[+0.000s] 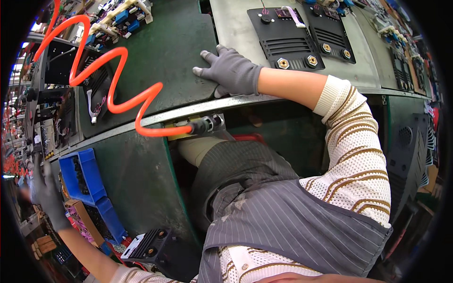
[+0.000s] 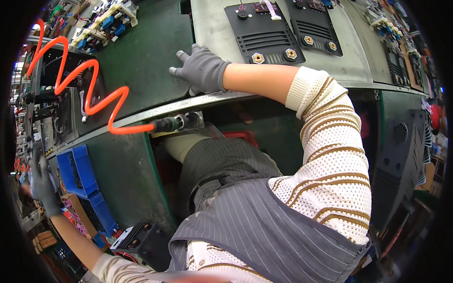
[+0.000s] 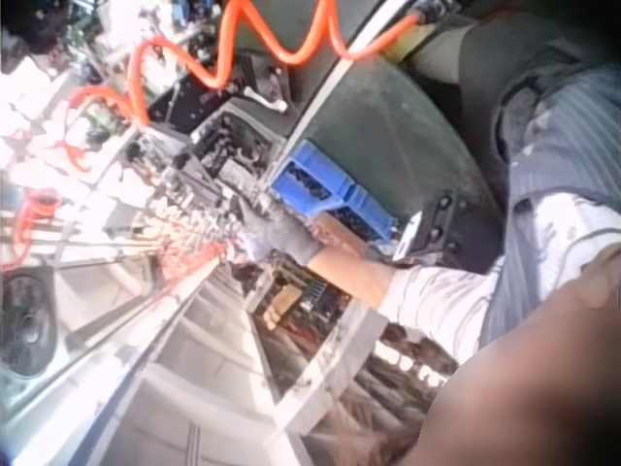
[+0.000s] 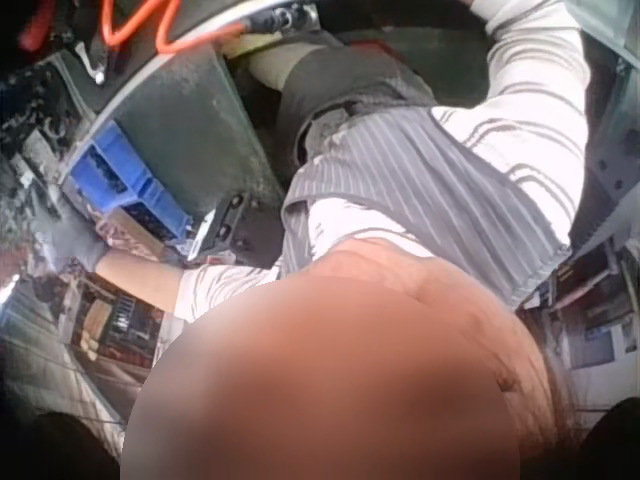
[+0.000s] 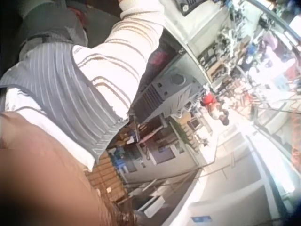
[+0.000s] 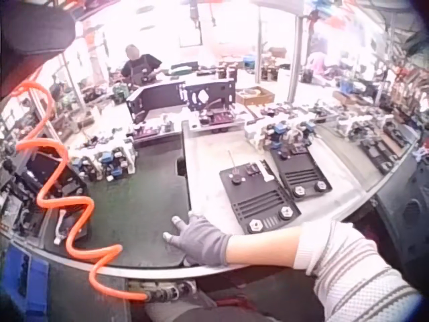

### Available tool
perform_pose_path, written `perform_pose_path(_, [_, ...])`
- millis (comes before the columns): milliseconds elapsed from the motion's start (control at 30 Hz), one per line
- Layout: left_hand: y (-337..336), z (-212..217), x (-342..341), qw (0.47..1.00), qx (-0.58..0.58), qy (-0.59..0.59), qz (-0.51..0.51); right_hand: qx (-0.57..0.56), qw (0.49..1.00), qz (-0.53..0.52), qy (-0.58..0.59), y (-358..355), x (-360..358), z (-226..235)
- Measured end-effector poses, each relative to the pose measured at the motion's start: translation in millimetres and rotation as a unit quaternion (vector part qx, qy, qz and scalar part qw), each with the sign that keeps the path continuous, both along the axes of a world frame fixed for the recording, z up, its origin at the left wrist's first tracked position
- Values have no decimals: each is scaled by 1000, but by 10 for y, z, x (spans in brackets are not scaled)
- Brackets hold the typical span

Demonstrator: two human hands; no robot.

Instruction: The recorder assembles components, including fans and switches, into a metal electronics chassis using an air screwdriver.

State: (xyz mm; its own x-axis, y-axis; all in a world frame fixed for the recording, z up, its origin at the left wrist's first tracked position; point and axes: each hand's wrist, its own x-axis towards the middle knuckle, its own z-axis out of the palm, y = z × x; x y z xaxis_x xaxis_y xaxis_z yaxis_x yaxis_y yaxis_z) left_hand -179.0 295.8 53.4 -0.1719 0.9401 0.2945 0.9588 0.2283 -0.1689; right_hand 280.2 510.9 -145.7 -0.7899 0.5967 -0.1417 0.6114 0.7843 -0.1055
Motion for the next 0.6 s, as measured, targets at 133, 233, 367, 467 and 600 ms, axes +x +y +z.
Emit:
perform_pose_path(133, [-1122,-65,630,978,-93,-122,142,1,1000,4,12,-72,-198,-64])
perform_pose_path(233, [-2179,-69,781,927,-47,-180,325,-13,998,22,51,-66,-379,-89])
perform_pose_path(367, [-3890,-332,616,887,-53,-139,438,0,997,27,67,-31,-652,-137])
perform_pose_path(467, [-6180,-521,945,669,44,-381,636,-32,979,109,171,-84,-1179,-255])
perform_pose_path(600, [-4163,-653,2541,696,143,-305,634,-26,982,68,173,-78,-1447,-219])
